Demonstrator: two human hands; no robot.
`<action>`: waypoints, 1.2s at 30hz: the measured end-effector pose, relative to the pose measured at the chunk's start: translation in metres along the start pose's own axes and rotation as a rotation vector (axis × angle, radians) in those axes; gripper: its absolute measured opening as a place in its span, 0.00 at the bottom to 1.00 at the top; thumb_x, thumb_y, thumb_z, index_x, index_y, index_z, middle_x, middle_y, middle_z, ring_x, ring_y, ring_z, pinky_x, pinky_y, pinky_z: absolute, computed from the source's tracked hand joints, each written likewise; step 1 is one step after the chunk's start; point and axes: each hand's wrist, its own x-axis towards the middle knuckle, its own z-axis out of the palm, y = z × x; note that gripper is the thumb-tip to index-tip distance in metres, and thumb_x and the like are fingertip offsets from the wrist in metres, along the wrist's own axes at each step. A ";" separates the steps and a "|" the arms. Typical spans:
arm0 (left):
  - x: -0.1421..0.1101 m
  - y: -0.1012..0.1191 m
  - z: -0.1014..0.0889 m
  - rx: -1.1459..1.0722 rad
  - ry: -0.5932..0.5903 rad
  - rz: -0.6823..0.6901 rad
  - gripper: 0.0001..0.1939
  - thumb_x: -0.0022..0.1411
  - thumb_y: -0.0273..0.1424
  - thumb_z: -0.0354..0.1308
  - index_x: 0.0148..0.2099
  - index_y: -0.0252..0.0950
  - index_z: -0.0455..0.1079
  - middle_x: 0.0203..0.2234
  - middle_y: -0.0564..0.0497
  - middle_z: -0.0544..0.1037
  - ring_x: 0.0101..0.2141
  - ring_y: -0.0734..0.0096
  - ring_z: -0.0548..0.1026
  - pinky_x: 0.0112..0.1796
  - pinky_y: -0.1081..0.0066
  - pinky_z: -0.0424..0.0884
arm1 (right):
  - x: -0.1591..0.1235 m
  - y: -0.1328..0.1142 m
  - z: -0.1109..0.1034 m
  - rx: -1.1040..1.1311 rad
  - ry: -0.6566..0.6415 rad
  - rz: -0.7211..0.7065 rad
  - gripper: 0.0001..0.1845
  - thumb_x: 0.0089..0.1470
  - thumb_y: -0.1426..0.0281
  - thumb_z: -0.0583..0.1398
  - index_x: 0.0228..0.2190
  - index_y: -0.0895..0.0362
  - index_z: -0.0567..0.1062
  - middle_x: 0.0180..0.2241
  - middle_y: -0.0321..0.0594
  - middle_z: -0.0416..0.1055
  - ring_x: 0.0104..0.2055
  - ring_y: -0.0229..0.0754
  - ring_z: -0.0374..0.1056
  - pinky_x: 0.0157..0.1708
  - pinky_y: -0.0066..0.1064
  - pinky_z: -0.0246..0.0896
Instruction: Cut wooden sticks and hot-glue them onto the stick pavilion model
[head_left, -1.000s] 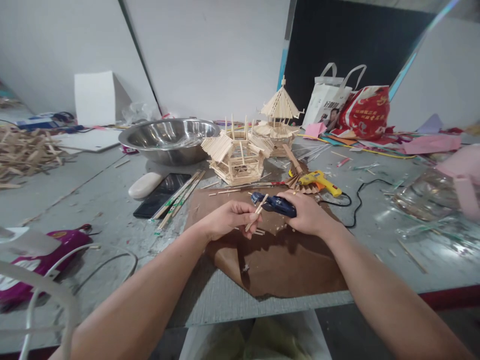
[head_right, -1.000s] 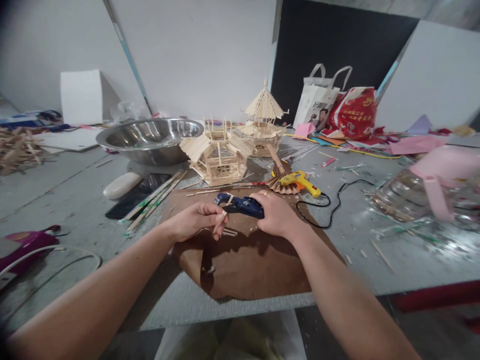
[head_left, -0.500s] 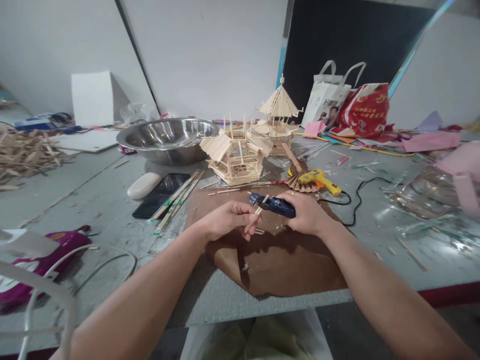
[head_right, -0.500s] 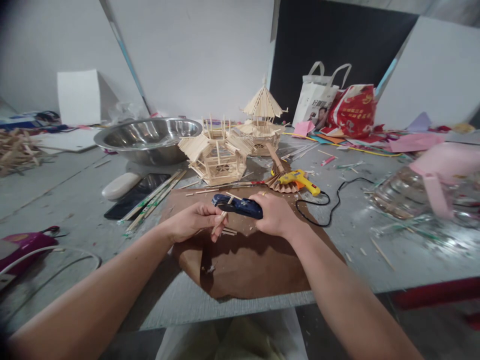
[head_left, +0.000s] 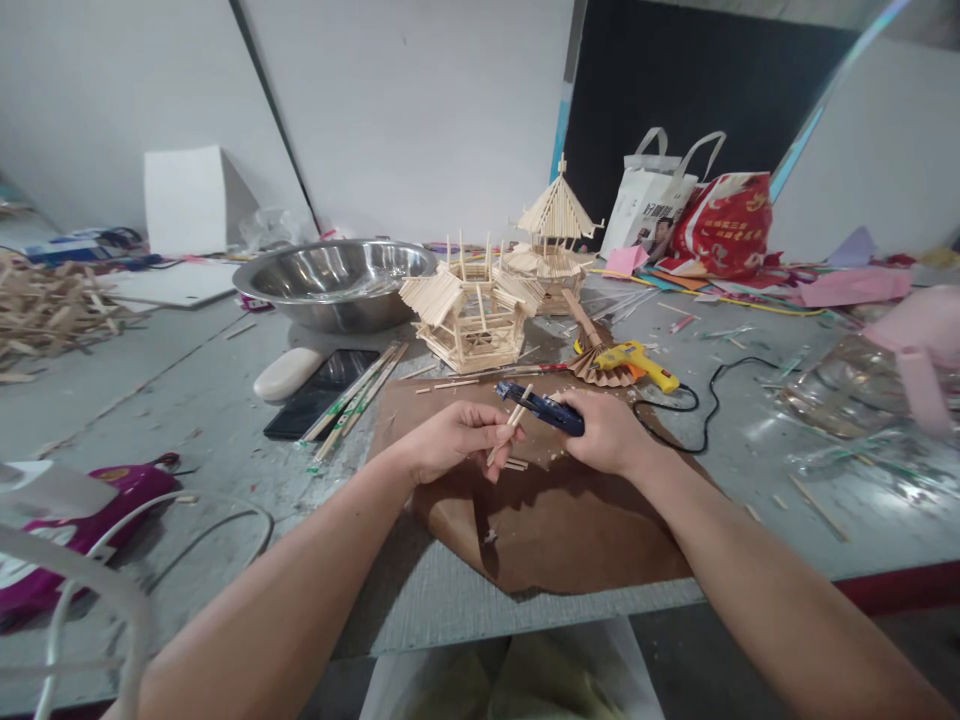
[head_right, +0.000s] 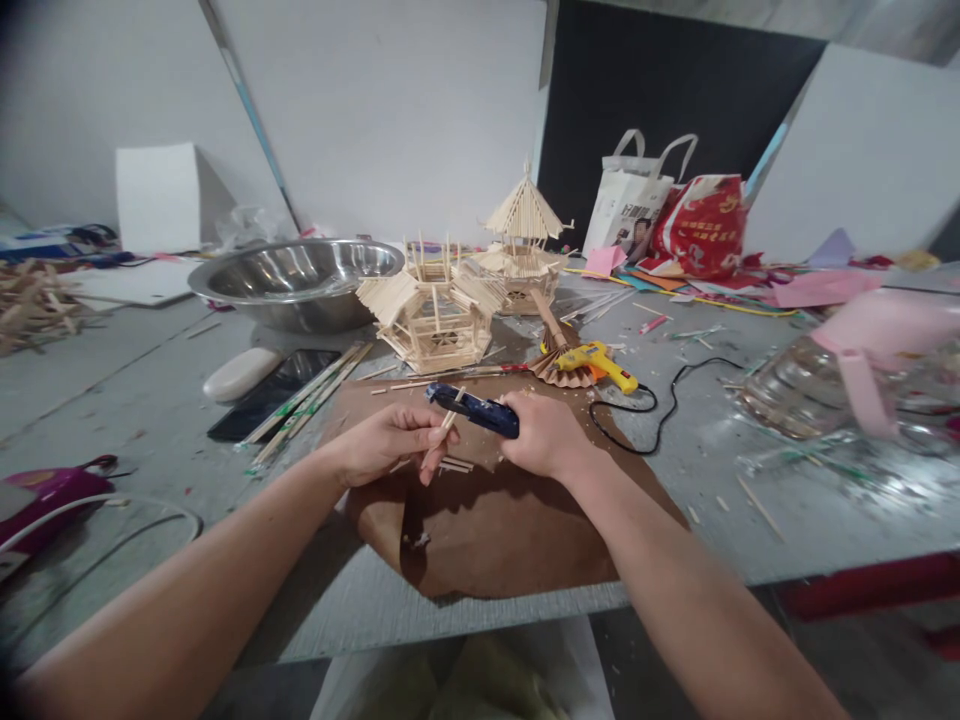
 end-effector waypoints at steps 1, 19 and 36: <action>0.000 0.000 0.000 -0.004 0.007 -0.003 0.13 0.52 0.36 0.52 0.34 0.30 0.66 0.14 0.54 0.70 0.17 0.80 0.67 0.22 0.77 0.60 | 0.000 -0.001 0.000 -0.006 -0.003 0.015 0.14 0.37 0.70 0.54 0.32 0.56 0.69 0.30 0.41 0.71 0.33 0.43 0.65 0.32 0.30 0.55; 0.010 -0.008 0.024 0.706 0.582 0.219 0.14 0.57 0.38 0.42 0.30 0.33 0.63 0.19 0.55 0.63 0.22 0.77 0.60 0.25 0.76 0.56 | 0.000 -0.011 0.004 -0.092 0.060 0.181 0.09 0.40 0.67 0.54 0.29 0.54 0.67 0.28 0.40 0.70 0.31 0.44 0.65 0.27 0.30 0.52; 0.011 -0.008 0.027 0.428 0.618 0.304 0.17 0.55 0.40 0.45 0.31 0.33 0.68 0.16 0.56 0.62 0.23 0.77 0.61 0.25 0.78 0.58 | -0.001 -0.012 0.006 0.170 0.136 0.110 0.18 0.39 0.72 0.54 0.38 0.58 0.65 0.33 0.43 0.69 0.36 0.44 0.63 0.34 0.33 0.55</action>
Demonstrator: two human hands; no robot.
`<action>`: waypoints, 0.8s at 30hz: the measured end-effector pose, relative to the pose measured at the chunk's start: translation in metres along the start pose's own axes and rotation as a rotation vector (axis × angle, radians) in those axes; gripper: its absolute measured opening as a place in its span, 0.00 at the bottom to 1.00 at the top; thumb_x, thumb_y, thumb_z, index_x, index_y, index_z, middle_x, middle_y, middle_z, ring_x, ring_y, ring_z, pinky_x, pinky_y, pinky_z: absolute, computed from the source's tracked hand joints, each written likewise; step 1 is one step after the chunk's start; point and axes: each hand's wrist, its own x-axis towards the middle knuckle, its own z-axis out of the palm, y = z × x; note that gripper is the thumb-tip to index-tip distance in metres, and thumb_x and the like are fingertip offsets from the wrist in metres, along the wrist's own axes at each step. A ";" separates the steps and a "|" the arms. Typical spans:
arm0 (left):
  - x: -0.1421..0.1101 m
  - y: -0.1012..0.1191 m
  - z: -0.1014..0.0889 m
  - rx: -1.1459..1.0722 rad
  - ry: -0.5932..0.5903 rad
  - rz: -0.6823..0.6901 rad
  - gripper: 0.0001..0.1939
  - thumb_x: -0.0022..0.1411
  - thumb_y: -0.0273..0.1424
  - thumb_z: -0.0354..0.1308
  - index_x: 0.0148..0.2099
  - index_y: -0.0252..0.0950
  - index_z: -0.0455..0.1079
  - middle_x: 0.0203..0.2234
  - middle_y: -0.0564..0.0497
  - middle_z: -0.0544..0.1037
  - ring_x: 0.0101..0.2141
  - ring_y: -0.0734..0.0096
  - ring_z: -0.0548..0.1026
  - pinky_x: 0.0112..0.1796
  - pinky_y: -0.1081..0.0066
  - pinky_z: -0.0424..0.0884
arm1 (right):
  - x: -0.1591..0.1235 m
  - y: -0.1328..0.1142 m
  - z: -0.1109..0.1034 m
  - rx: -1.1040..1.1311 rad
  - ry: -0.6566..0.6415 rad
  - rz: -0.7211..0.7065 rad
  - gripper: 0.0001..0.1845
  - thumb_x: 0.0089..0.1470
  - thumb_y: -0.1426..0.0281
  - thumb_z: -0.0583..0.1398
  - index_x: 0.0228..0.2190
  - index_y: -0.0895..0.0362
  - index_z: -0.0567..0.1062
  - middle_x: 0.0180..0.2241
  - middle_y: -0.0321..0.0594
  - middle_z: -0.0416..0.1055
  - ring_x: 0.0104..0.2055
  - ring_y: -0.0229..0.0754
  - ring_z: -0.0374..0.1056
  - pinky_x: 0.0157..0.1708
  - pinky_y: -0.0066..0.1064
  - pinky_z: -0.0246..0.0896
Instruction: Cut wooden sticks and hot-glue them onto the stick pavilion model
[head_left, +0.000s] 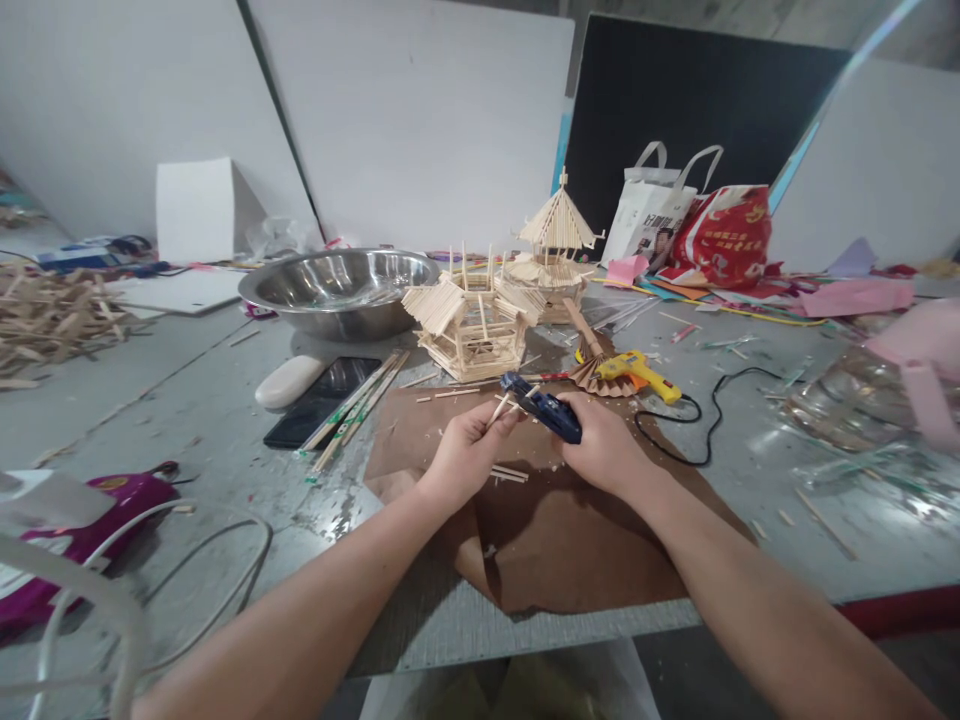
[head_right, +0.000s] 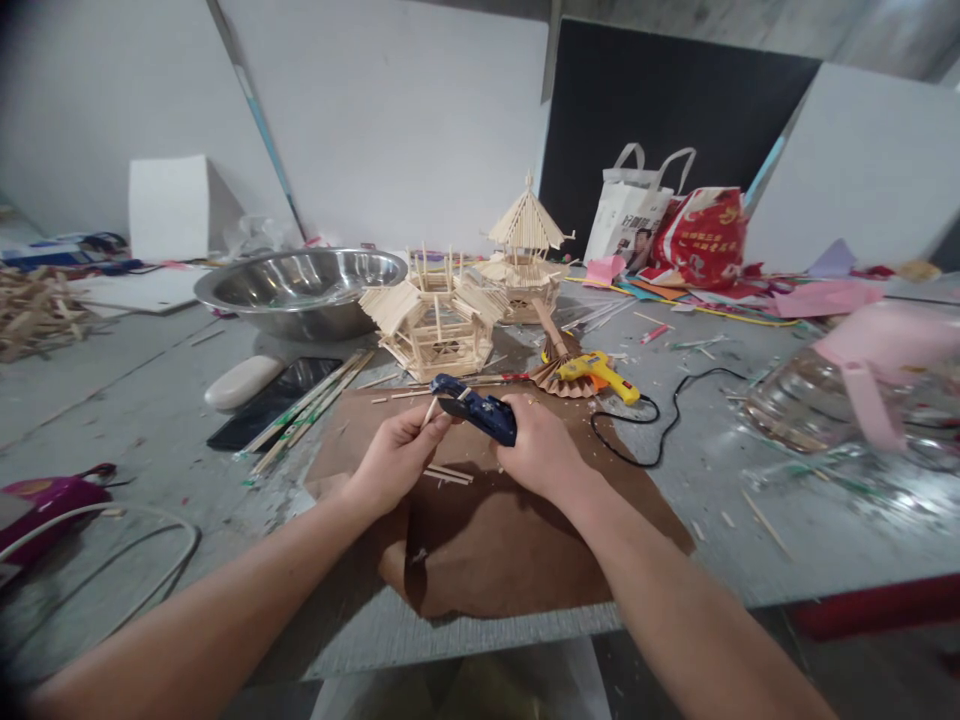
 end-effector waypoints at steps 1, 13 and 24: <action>-0.001 0.000 0.000 0.050 0.021 0.022 0.16 0.55 0.39 0.45 0.30 0.33 0.67 0.17 0.55 0.63 0.23 0.77 0.61 0.26 0.78 0.58 | 0.000 0.000 0.000 0.001 -0.002 0.006 0.18 0.39 0.72 0.54 0.38 0.58 0.65 0.33 0.43 0.69 0.36 0.44 0.63 0.34 0.33 0.55; -0.006 0.006 -0.012 0.655 0.121 0.198 0.13 0.56 0.36 0.45 0.38 0.38 0.66 0.26 0.48 0.72 0.29 0.71 0.70 0.31 0.76 0.59 | -0.004 -0.009 0.000 0.011 -0.030 0.052 0.15 0.40 0.71 0.54 0.35 0.56 0.65 0.32 0.42 0.69 0.36 0.44 0.64 0.33 0.32 0.54; -0.004 0.003 -0.011 0.388 0.132 0.270 0.13 0.57 0.34 0.43 0.35 0.33 0.66 0.25 0.51 0.71 0.27 0.75 0.67 0.29 0.78 0.60 | -0.003 -0.007 0.006 0.097 -0.013 -0.089 0.21 0.40 0.73 0.54 0.40 0.58 0.62 0.36 0.45 0.67 0.38 0.45 0.62 0.37 0.35 0.55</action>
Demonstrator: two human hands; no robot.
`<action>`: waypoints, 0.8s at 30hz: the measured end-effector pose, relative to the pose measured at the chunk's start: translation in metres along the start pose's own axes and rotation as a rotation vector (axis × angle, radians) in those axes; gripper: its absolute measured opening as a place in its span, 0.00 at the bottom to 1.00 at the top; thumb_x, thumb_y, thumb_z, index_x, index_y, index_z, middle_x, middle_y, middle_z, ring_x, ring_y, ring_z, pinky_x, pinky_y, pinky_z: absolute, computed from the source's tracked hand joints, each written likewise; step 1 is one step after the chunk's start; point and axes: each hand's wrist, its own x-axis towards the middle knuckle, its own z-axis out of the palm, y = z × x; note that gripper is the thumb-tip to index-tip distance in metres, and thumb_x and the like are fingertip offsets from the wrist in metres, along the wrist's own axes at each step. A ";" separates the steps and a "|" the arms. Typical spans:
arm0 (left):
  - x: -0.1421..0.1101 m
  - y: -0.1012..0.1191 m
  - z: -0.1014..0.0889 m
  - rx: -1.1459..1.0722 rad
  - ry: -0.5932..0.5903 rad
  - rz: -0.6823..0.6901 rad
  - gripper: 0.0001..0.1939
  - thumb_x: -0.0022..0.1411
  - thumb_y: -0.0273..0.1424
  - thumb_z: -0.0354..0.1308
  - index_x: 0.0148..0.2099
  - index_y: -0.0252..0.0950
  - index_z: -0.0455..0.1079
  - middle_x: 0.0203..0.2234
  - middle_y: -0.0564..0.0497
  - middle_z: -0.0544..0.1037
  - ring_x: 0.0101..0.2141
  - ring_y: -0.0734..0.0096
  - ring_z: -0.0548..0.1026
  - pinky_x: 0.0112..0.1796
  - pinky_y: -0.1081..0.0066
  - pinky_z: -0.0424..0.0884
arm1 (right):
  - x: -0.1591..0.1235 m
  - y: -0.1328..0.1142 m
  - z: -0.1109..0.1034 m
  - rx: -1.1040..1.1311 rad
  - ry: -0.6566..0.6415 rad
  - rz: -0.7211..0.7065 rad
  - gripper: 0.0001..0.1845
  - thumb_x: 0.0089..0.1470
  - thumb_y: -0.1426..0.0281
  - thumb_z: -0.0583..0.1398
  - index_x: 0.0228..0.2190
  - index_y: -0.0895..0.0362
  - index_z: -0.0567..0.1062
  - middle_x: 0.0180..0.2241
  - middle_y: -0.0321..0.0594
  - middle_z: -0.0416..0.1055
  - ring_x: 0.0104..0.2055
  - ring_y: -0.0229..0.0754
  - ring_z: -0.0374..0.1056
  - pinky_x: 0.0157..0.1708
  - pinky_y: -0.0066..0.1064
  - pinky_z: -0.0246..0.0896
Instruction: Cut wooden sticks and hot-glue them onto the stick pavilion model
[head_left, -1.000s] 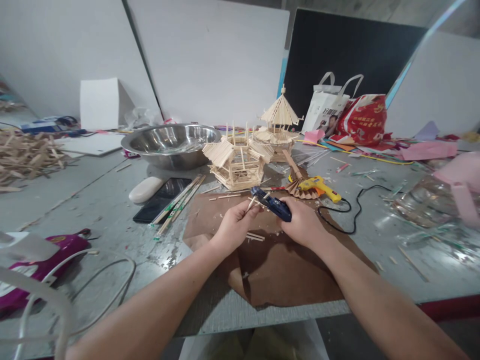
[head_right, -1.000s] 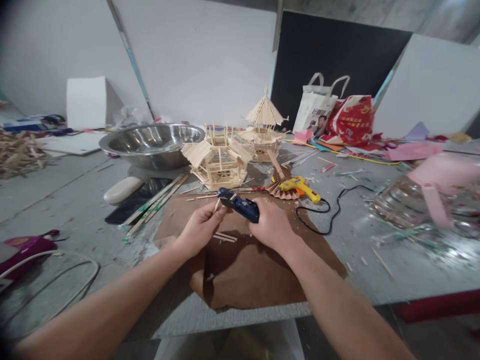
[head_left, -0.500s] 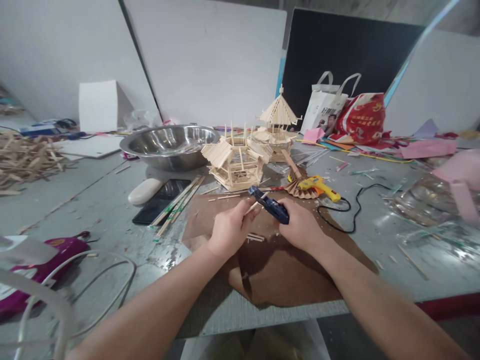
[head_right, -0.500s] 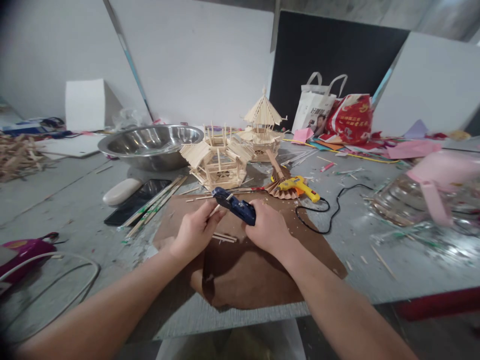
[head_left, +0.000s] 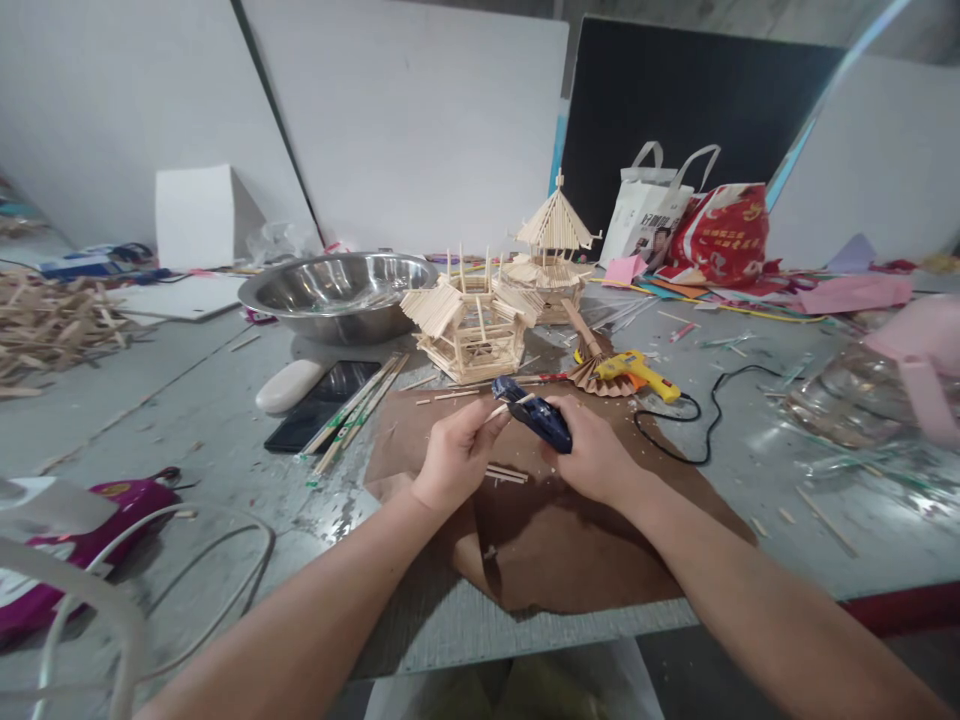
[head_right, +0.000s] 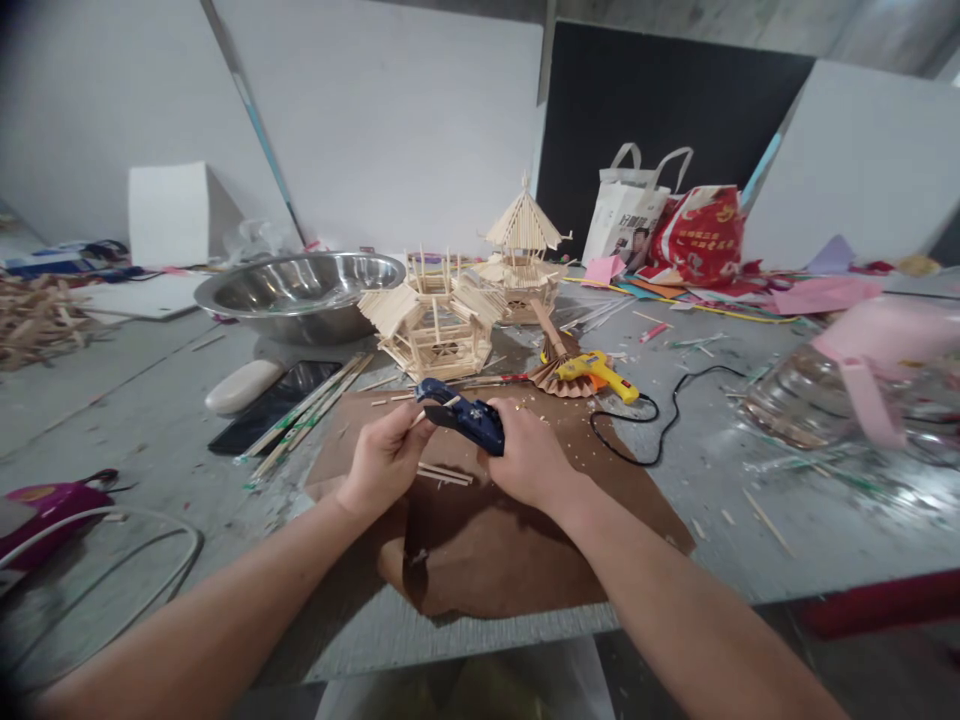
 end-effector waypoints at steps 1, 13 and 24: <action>0.000 -0.001 0.000 -0.006 0.001 0.020 0.13 0.57 0.34 0.43 0.35 0.33 0.66 0.25 0.51 0.71 0.27 0.75 0.67 0.29 0.78 0.60 | 0.000 0.000 0.000 0.007 -0.006 -0.016 0.21 0.40 0.73 0.54 0.41 0.58 0.61 0.37 0.45 0.66 0.38 0.45 0.62 0.37 0.35 0.55; 0.003 -0.001 -0.004 -0.121 -0.017 0.048 0.13 0.56 0.34 0.45 0.27 0.31 0.64 0.18 0.55 0.63 0.22 0.79 0.60 0.24 0.80 0.57 | -0.002 0.001 0.001 0.004 0.001 -0.044 0.21 0.39 0.73 0.54 0.40 0.59 0.62 0.37 0.45 0.66 0.38 0.45 0.62 0.38 0.35 0.56; 0.003 -0.002 -0.004 -0.090 -0.059 0.029 0.12 0.55 0.32 0.46 0.28 0.29 0.66 0.17 0.56 0.61 0.22 0.80 0.59 0.24 0.81 0.56 | -0.002 0.000 -0.002 -0.057 0.029 -0.019 0.21 0.38 0.73 0.53 0.40 0.59 0.62 0.35 0.44 0.66 0.37 0.46 0.62 0.37 0.36 0.56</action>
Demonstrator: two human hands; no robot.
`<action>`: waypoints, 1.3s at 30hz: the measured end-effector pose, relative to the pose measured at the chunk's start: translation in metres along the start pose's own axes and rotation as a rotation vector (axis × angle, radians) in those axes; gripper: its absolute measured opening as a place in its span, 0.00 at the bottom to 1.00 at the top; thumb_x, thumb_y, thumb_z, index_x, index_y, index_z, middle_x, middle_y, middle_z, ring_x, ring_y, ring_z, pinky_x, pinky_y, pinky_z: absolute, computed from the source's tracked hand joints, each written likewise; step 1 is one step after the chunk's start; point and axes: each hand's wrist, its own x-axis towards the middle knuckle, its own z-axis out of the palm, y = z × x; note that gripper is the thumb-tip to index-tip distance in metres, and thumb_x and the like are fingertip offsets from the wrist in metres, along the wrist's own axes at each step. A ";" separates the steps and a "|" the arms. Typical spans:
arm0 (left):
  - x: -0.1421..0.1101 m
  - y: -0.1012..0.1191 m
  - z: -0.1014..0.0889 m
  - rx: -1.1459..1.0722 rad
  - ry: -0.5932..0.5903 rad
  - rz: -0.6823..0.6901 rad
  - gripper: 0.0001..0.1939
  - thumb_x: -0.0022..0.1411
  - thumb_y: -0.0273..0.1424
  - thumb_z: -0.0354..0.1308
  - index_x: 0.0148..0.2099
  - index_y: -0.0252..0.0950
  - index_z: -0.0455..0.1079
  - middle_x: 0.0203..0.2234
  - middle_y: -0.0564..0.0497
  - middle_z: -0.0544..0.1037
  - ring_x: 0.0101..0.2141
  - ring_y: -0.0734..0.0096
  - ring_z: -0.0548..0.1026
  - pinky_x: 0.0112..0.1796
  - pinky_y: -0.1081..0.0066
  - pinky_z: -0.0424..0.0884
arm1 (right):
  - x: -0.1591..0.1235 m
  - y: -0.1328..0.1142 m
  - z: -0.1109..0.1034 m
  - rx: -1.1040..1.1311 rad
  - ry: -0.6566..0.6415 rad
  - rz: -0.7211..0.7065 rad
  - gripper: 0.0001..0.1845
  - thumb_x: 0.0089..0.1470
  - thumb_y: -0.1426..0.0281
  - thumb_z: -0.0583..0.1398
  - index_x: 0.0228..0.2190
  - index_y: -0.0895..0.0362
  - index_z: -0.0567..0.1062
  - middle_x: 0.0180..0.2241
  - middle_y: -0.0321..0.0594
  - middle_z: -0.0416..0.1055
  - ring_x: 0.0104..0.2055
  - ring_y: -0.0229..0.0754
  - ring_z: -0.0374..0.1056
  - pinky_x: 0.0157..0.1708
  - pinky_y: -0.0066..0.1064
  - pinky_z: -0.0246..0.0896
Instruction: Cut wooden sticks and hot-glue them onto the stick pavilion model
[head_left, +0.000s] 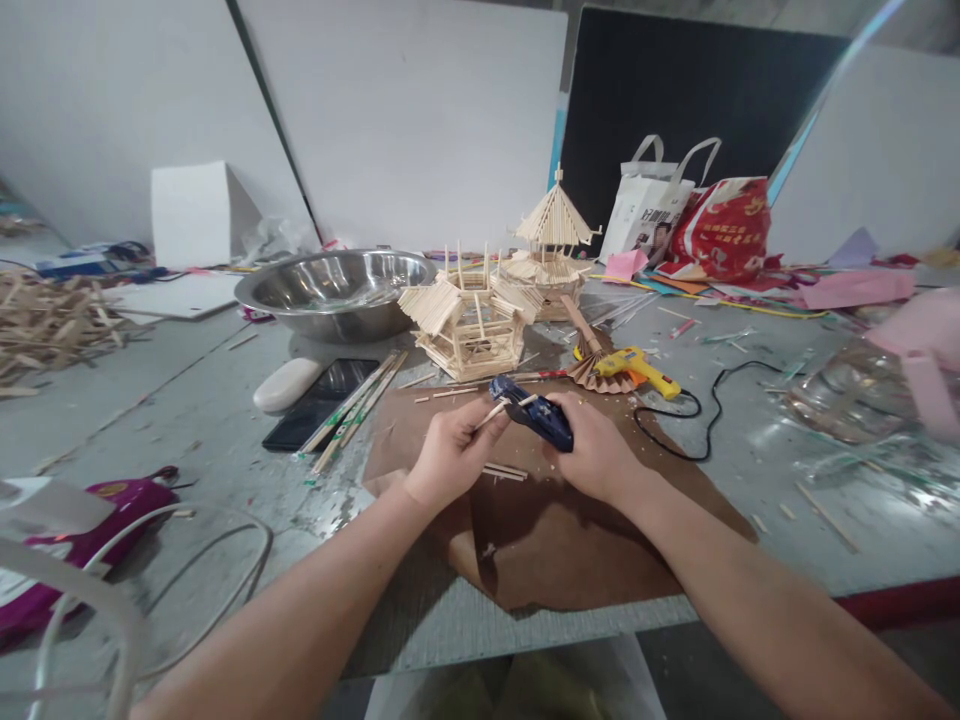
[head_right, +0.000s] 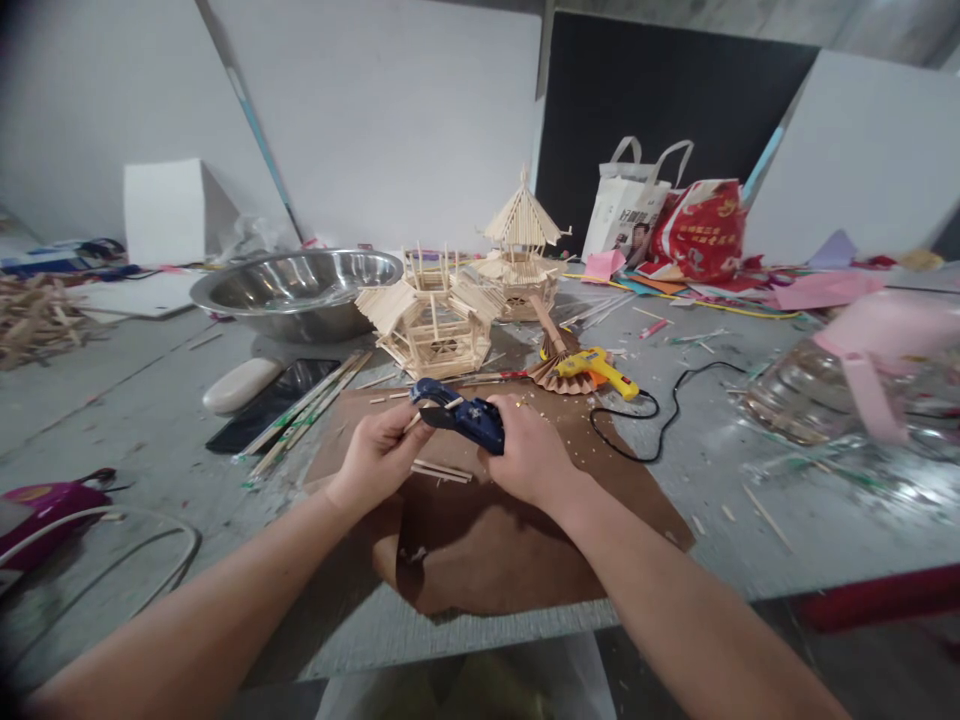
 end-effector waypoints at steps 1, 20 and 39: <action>0.000 0.000 0.000 -0.003 -0.001 -0.001 0.12 0.55 0.32 0.46 0.29 0.29 0.67 0.18 0.55 0.63 0.22 0.80 0.60 0.24 0.80 0.57 | 0.000 0.000 0.000 -0.004 -0.001 0.003 0.21 0.38 0.73 0.53 0.40 0.59 0.62 0.35 0.44 0.66 0.37 0.46 0.62 0.36 0.36 0.56; 0.001 0.005 0.006 -0.317 0.003 -0.200 0.13 0.52 0.36 0.50 0.31 0.31 0.71 0.22 0.53 0.72 0.26 0.75 0.67 0.30 0.77 0.62 | 0.000 0.000 0.001 -0.017 0.024 0.065 0.20 0.39 0.72 0.54 0.39 0.57 0.63 0.35 0.44 0.67 0.38 0.46 0.63 0.36 0.36 0.56; 0.002 0.004 0.007 -0.389 -0.006 -0.183 0.14 0.52 0.35 0.51 0.37 0.32 0.71 0.30 0.50 0.75 0.33 0.71 0.69 0.36 0.73 0.64 | 0.002 0.003 0.000 -0.012 0.018 0.028 0.20 0.39 0.72 0.54 0.39 0.58 0.62 0.36 0.45 0.67 0.40 0.46 0.62 0.37 0.35 0.56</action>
